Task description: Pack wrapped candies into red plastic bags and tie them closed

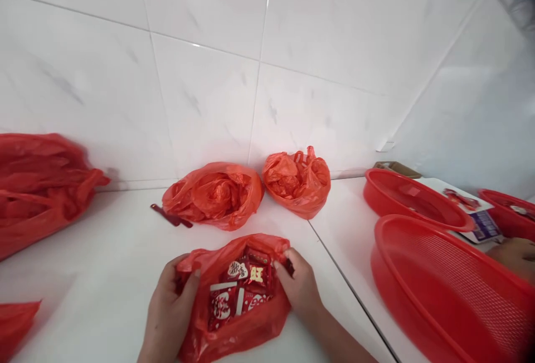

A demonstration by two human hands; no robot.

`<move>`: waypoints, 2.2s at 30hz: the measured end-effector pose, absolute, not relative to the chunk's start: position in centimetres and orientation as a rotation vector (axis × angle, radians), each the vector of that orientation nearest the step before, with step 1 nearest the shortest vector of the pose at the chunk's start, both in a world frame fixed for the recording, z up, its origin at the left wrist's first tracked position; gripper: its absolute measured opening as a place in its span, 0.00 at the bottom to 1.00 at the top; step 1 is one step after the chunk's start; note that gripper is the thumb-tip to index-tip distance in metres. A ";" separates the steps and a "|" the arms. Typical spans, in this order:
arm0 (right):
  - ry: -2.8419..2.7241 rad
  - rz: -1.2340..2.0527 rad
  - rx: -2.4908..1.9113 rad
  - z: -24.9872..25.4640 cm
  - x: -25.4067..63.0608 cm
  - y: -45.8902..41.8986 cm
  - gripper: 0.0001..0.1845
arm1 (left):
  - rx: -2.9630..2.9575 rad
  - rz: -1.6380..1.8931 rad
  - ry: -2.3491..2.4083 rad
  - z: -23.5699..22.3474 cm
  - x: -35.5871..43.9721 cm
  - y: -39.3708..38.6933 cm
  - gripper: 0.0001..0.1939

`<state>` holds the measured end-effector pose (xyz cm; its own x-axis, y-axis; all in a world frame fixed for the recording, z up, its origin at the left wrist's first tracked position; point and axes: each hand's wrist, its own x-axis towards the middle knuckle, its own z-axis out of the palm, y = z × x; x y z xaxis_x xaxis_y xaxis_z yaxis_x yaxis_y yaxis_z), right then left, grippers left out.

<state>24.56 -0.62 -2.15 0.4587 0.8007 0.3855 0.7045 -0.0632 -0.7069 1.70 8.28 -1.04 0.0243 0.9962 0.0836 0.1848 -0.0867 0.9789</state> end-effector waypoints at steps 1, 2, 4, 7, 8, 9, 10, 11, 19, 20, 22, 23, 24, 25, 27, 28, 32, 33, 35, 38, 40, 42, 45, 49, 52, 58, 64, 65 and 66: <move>-1.246 0.174 -1.773 -2.1 24.6 -0.8 0.08 | 1.383 1.145 1.270 -0.9 1.7 8.1 0.20; -1.220 0.205 -1.752 -2.0 24.6 -1.0 0.08 | 1.349 1.122 1.255 -0.8 1.7 7.8 0.18; -1.208 0.236 -1.724 -1.7 24.8 -1.4 0.07 | 1.294 1.116 1.240 -0.7 1.6 7.4 0.16; -1.275 0.202 -1.688 -0.9 24.9 -2.2 0.07 | 1.254 1.159 1.213 -0.5 1.6 6.9 0.15; -1.311 0.179 -1.672 -0.7 24.9 -2.5 0.07 | 1.253 1.174 1.211 -0.4 1.7 6.9 0.15; -1.347 0.153 -1.657 -0.5 24.8 -2.7 0.07 | 1.256 1.190 1.216 -0.4 1.7 6.8 0.15; -1.386 0.123 -1.644 -0.3 24.7 -2.8 0.07 | 1.258 1.204 1.225 -0.3 1.7 6.8 0.15; -1.426 0.086 -1.629 -0.2 24.5 -3.0 0.06 | 1.255 1.214 1.232 -0.2 1.7 6.8 0.15; -1.561 -0.295 -1.633 0.4 24.2 -3.0 0.11 | 1.340 1.270 1.128 -0.3 2.2 7.0 0.20; -1.449 -0.361 -1.671 0.7 24.3 -3.1 0.15 | 1.427 1.307 1.163 -0.3 2.2 6.9 0.23; -1.294 -0.477 -1.676 1.4 24.0 -3.6 0.21 | 1.668 1.422 1.210 -0.4 2.2 6.7 0.28; -1.318 -0.508 -1.633 1.7 23.6 -3.8 0.22 | 1.813 1.497 1.210 -0.4 2.1 6.5 0.31; -1.411 -0.516 -1.567 1.9 23.0 -4.1 0.22 | 1.967 1.579 1.183 -0.3 2.0 6.2 0.32; -1.548 -0.496 -1.491 2.0 22.4 -4.2 0.22 | 2.125 1.652 1.131 -0.3 2.0 5.8 0.31; -1.814 -0.399 -1.382 1.6 21.1 -4.2 0.22 | 2.442 1.669 0.916 -0.2 2.0 5.1 0.25; -1.891 -0.353 -1.378 1.2 20.6 -4.0 0.22 | 2.573 1.590 0.766 -0.1 2.0 4.8 0.21; -1.866 -0.252 -1.649 -0.9 21.0 -2.2 0.21 | 2.695 1.096 0.461 -0.1 2.7 4.4 0.14; -1.844 -0.225 -1.712 -1.4 21.5 -1.9 0.22 | 2.669 1.026 0.513 -0.2 2.8 4.5 0.14; -1.804 -0.183 -1.802 -1.9 22.3 -1.4 0.25 | 2.616 0.953 0.647 -0.3 3.1 4.9 0.14; -1.769 -0.129 -1.846 -2.0 22.8 -1.2 0.27 | 2.579 0.927 0.783 -0.6 3.2 5.4 0.13; -1.728 -0.088 -1.843 -1.8 22.8 -1.3 0.26 | 2.586 0.918 0.844 -0.8 3.1 5.6 0.14; -1.697 -0.064 -1.830 -1.7 22.7 -1.3 0.23 | 2.596 0.920 0.874 -0.9 3.0 5.5 0.17; -1.685 -0.070 -1.815 -1.6 22.8 -1.4 0.15 | 2.608 0.943 0.825 -0.7 2.8 5.2 0.20; -1.640 -0.035 -1.836 -1.5 23.3 -1.6 0.11 | 2.636 0.978 0.705 -0.2 2.6 4.7 0.16; -1.645 -0.026 -1.799 -1.3 23.3 -1.8 0.13 | 2.634 0.947 0.643 0.1 2.6 4.4 0.14; -1.573 -0.149 -1.637 -0.7 22.6 -2.3 0.11 | 2.524 0.888 0.676 0.0 2.7 4.4 0.17; -1.751 -0.188 -1.361 -1.3 21.1 -3.0 0.14 | 2.319 0.917 0.707 -0.5 2.4 4.8 0.28; -1.768 -0.186 -1.349 -1.4 20.8 -3.0 0.15 | 2.310 0.907 0.706 -0.5 2.4 4.8 0.23; -1.777 -0.179 -1.349 -1.5 20.7 -3.1 0.15 | 2.301 0.900 0.709 -0.5 2.4 4.8 0.18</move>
<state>20.66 -3.06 -1.48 -0.0313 0.7119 0.7016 0.8375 0.4018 -0.3704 2.41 4.78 -0.50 0.6341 0.6442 0.4277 0.2655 -0.7009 0.6620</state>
